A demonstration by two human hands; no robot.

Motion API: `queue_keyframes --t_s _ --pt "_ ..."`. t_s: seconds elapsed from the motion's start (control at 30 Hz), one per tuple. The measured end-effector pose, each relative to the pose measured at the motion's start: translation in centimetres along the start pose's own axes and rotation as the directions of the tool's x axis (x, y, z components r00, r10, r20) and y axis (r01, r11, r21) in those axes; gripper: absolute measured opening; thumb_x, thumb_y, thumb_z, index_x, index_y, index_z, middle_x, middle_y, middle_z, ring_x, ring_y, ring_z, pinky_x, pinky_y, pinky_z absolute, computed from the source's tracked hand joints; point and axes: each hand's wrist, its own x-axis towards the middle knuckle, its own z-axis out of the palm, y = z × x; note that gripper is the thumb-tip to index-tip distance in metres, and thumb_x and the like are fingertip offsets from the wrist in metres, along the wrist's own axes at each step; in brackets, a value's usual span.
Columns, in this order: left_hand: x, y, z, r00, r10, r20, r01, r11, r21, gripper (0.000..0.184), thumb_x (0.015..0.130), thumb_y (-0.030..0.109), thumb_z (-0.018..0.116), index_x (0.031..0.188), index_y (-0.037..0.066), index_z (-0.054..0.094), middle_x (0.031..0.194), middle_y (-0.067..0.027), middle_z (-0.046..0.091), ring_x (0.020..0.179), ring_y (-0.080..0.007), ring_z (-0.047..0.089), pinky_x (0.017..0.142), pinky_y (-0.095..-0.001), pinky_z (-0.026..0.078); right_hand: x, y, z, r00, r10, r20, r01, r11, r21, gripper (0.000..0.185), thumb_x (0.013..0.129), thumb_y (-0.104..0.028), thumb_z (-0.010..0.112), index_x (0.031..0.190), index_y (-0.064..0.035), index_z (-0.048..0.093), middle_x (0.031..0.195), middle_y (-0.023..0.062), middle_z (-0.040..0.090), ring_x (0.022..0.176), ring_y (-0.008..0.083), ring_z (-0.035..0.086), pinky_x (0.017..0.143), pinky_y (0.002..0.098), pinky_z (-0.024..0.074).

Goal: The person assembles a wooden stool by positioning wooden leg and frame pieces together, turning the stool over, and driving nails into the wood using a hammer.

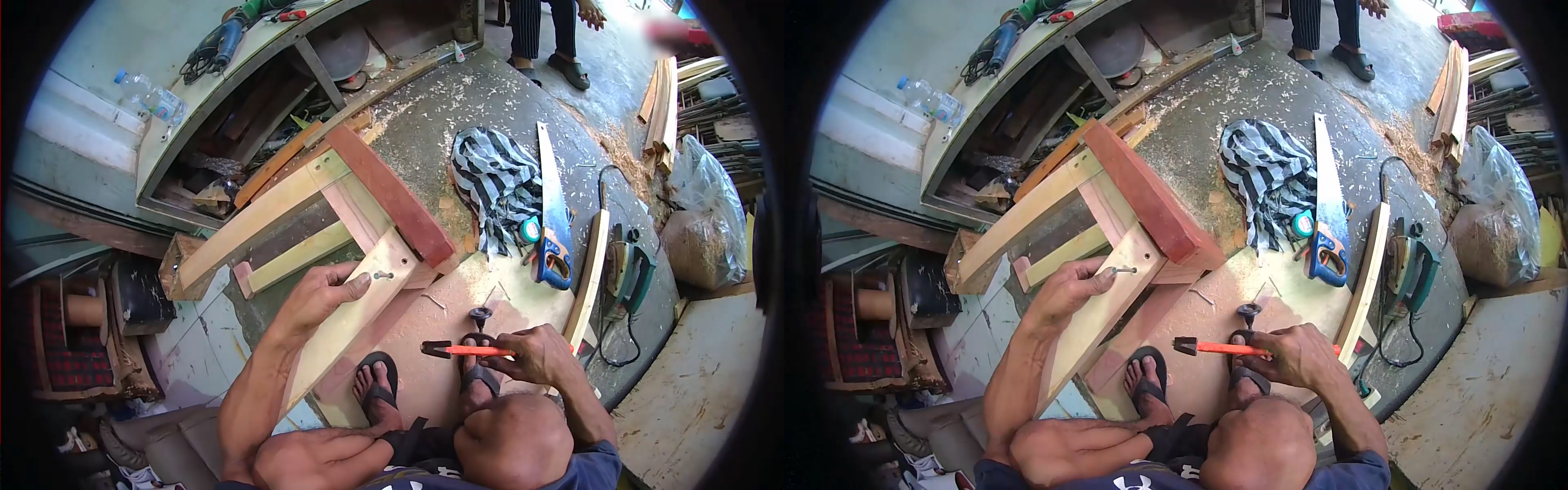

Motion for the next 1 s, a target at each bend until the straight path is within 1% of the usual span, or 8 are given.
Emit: queue_keyframes --t_s 0.13,0.23,0.3,0.43,0.47,0.53,0.77,1.0 --pt "0.5 -0.2 -0.2 0.998 -0.066 0.024 0.065 0.998 0.006 0.050 0.093 0.033 0.072 0.126 -0.003 0.064 0.112 -0.0051 0.069 0.099 -0.0103 0.061 0.091 -0.0246 0.045 0.0 1.0 1.0 0.999 -0.006 -0.043 0.009 0.998 0.065 0.033 0.087 -0.045 0.075 0.105 -0.0172 0.074 0.069 0.0111 0.069 0.058 0.0322 0.065 0.054 0.0430 0.0489" --pt "0.6 -0.5 -0.3 0.999 -0.041 0.029 0.041 0.999 -0.019 0.048 0.093 0.032 0.072 0.125 -0.003 0.065 0.110 -0.0047 0.070 0.098 -0.0102 0.061 0.091 -0.0243 0.045 -0.3 3.1 2.7 0.999 0.031 -0.035 -0.028 0.996 0.085 0.033 0.087 -0.045 0.075 0.095 -0.0129 0.073 0.064 0.0133 0.065 0.056 0.0330 0.063 0.053 0.0437 0.0471" --pt "0.8 -0.3 -0.4 0.998 -0.047 0.034 0.048 0.999 -0.022 0.046 0.093 0.032 0.072 0.123 -0.002 0.066 0.108 -0.0043 0.070 0.097 -0.0100 0.061 0.091 -0.0242 0.045 -0.7 4.7 4.4 0.981 0.182 -0.072 -0.160 0.958 0.238 0.037 0.088 -0.045 0.074 0.086 -0.0077 0.070 0.059 0.0153 0.060 0.053 0.0326 0.061 0.052 0.0431 0.0451" --pt "0.6 0.5 -0.5 0.996 -0.081 0.035 0.081 0.997 0.002 0.041 0.094 0.029 0.071 0.120 -0.001 0.067 0.105 -0.0041 0.070 0.095 -0.0099 0.061 0.090 -0.0240 0.044 -1.6 6.4 6.3 0.934 0.335 -0.123 -0.286 0.909 0.303 0.040 0.089 -0.043 0.074 0.084 -0.0036 0.070 0.057 0.0155 0.056 0.051 0.0320 0.059 0.052 0.0410 0.0444" --pt "0.6 0.6 -0.4 0.996 -0.081 0.038 0.080 0.997 0.006 0.041 0.094 0.029 0.071 0.120 -0.001 0.067 0.105 -0.0041 0.070 0.095 -0.0099 0.061 0.090 -0.0240 0.044 -1.7 6.6 6.6 0.933 0.337 -0.125 -0.287 0.908 0.306 0.040 0.089 -0.043 0.074 0.084 -0.0036 0.070 0.057 0.0155 0.056 0.051 0.0320 0.059 0.052 0.0410 0.0444" --pt "0.5 0.8 -0.3 0.991 -0.131 0.018 0.132 0.991 -0.037 0.039 0.094 0.028 0.071 0.119 -0.001 0.067 0.105 -0.0047 0.070 0.093 -0.0102 0.062 0.089 -0.0237 0.045 -2.2 6.9 7.7 0.920 0.364 -0.147 -0.299 0.892 0.339 0.045 0.088 -0.046 0.076 0.079 -0.0018 0.068 0.055 0.0129 0.053 0.049 0.0216 0.047 0.051 0.0385 0.0412" --pt "0.3 1.1 0.5 0.989 -0.149 -0.005 0.147 0.981 -0.126 0.038 0.093 0.025 0.071 0.120 -0.001 0.066 0.106 -0.0052 0.070 0.091 -0.0101 0.063 0.086 -0.0232 0.045 -1.9 6.6 8.3 0.939 0.321 -0.122 -0.268 0.908 0.322 0.042 0.088 -0.044 0.075 0.081 -0.0029 0.070 0.056 0.0125 0.057 0.048 0.0231 0.053 0.051 0.0380 0.0433" --pt "0.8 0.5 0.3 0.992 -0.128 -0.010 0.127 0.991 -0.041 0.035 0.093 0.025 0.071 0.118 0.001 0.068 0.106 -0.0021 0.070 0.097 -0.0092 0.060 0.093 -0.0240 0.040 -1.2 6.7 8.2 0.940 0.318 -0.127 -0.265 0.910 0.319 0.041 0.088 -0.043 0.076 0.083 -0.0024 0.071 0.056 0.0130 0.057 0.048 0.0228 0.054 0.051 0.0381 0.0434"
